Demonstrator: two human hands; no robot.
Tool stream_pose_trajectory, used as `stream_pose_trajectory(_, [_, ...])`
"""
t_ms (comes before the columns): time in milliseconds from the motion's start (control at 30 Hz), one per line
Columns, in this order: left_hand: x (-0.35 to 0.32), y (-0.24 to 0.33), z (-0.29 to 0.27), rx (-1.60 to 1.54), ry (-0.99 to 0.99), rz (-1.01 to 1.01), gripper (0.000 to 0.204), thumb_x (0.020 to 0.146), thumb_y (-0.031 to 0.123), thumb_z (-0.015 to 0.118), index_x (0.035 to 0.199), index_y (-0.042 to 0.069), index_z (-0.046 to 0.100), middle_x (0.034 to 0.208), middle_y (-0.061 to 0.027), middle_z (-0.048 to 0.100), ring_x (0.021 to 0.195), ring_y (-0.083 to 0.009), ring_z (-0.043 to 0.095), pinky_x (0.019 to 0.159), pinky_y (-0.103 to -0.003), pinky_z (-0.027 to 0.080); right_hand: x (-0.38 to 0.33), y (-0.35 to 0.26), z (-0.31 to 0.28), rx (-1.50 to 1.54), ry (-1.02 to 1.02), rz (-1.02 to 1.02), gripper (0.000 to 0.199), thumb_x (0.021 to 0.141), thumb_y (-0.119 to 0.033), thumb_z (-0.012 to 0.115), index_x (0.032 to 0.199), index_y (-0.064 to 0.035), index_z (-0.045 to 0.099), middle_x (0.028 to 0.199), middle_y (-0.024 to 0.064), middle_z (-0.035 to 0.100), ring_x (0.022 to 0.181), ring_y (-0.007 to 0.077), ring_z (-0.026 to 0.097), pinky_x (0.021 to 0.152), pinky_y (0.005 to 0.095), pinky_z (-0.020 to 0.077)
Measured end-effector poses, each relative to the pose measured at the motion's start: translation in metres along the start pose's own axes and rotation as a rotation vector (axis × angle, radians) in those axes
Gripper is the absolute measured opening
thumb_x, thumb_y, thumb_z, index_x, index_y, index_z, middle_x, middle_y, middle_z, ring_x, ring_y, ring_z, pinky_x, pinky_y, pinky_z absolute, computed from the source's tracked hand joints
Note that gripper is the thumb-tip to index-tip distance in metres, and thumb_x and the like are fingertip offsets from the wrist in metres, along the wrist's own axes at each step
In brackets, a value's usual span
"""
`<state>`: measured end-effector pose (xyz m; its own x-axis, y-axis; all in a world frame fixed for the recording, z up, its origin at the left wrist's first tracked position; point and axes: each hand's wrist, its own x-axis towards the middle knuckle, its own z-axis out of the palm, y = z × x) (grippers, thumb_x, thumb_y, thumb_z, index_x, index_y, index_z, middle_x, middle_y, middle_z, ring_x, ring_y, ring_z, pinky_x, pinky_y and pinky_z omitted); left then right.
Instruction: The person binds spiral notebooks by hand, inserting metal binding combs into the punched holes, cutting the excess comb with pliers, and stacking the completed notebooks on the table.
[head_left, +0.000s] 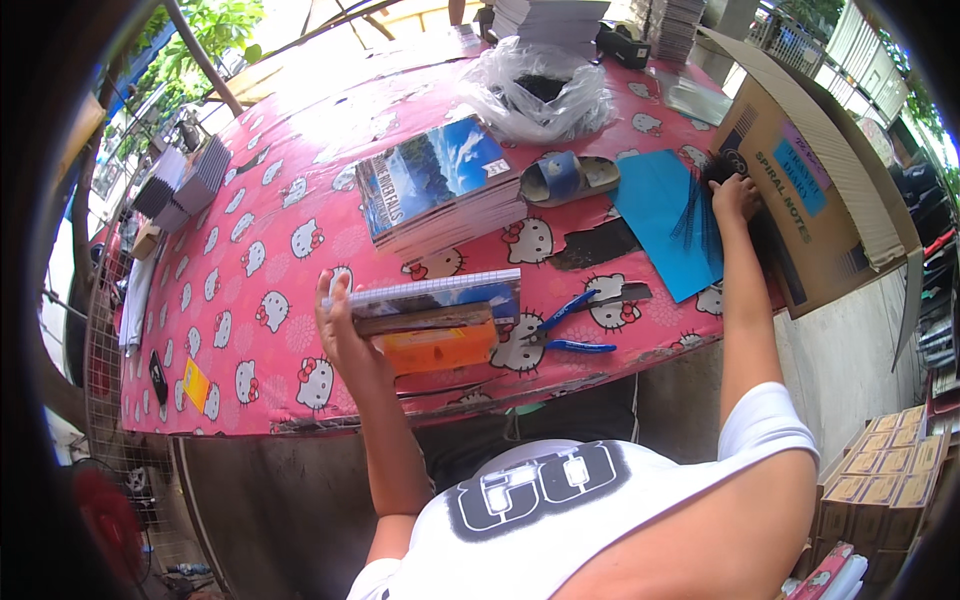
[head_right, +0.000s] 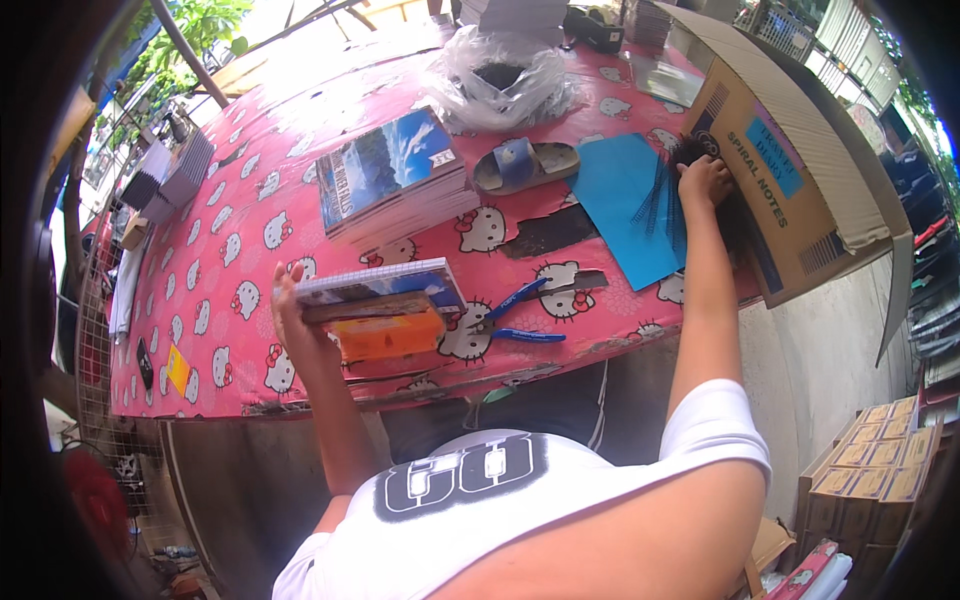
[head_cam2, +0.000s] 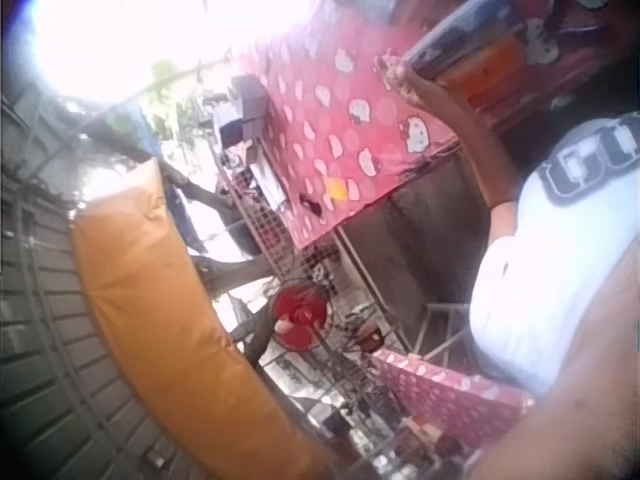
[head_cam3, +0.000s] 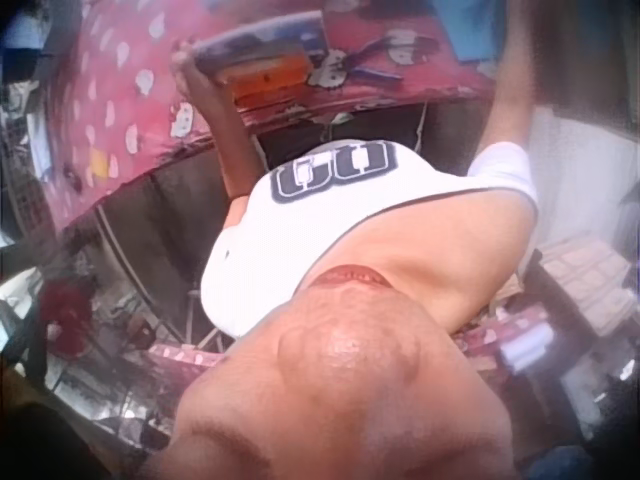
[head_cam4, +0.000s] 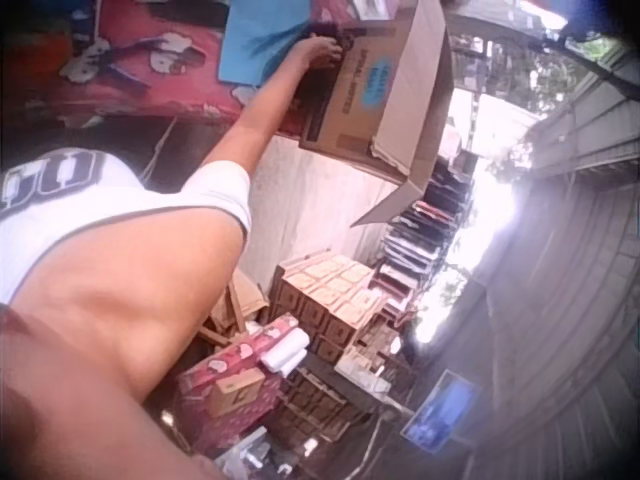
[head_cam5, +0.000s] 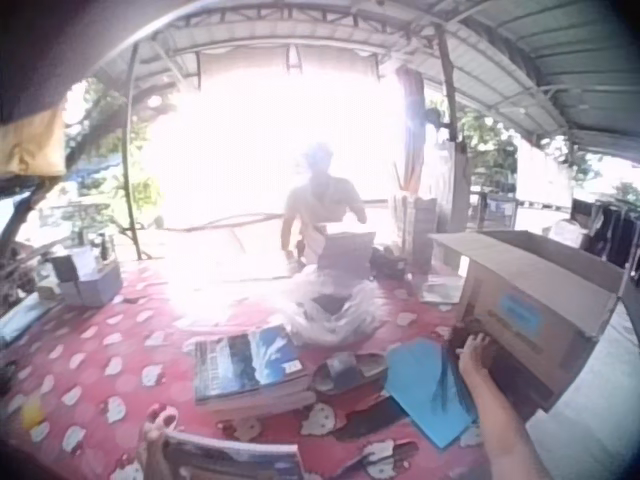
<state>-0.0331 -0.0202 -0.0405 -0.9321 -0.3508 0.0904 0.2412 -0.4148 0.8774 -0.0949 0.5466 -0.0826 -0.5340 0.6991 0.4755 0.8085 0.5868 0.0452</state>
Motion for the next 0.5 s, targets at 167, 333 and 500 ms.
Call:
stream_pose_trajectory(167, [-0.002, 0.009, 0.0, 0.15, 0.121, 0.264, 0.05, 0.086, 0.012, 0.06, 0.132, 0.003, 0.042, 0.126, -0.0131, 0.048, 0.105, -0.0162, 0.05, 0.088, -0.031, 0.043, -0.009, 0.003, -0.011, 0.153, -0.013, -0.392, 0.022, 0.081, -0.024, 0.068, 0.093, -0.0066, 0.062, 0.105, 0.0135, 0.06, 0.105, 0.0306, 0.057, 0.081, 0.0447, 0.0502])
stream_pose_trajectory(333, [-0.029, 0.03, 0.049, 0.82, -0.006, 1.087, 0.063, 0.085, 0.032, 0.067, 0.135, 0.006, 0.039, 0.149, -0.0201, 0.011, 0.14, -0.0275, 0.011, 0.11, -0.048, 0.017, 0.019, 0.019, -0.023, 0.327, 0.115, -0.407, 0.016, 0.077, -0.008, 0.066, 0.092, -0.0036, 0.062, 0.101, 0.0163, 0.06, 0.094, 0.0349, 0.06, 0.08, 0.0433, 0.05])
stream_pose_trajectory(500, [-0.046, 0.037, 0.077, 1.467, -0.619, 0.935, 0.059, 0.088, 0.036, 0.06, 0.139, 0.013, 0.04, 0.146, -0.0164, 0.031, 0.136, -0.0298, 0.029, 0.11, -0.05, 0.015, -0.043, -0.039, -0.078, 0.539, 0.085, -0.8, 0.042, 0.075, 0.008, 0.048, 0.111, -0.0073, 0.063, 0.101, 0.0154, 0.061, 0.091, 0.0319, 0.063, 0.076, 0.0388, 0.0528])
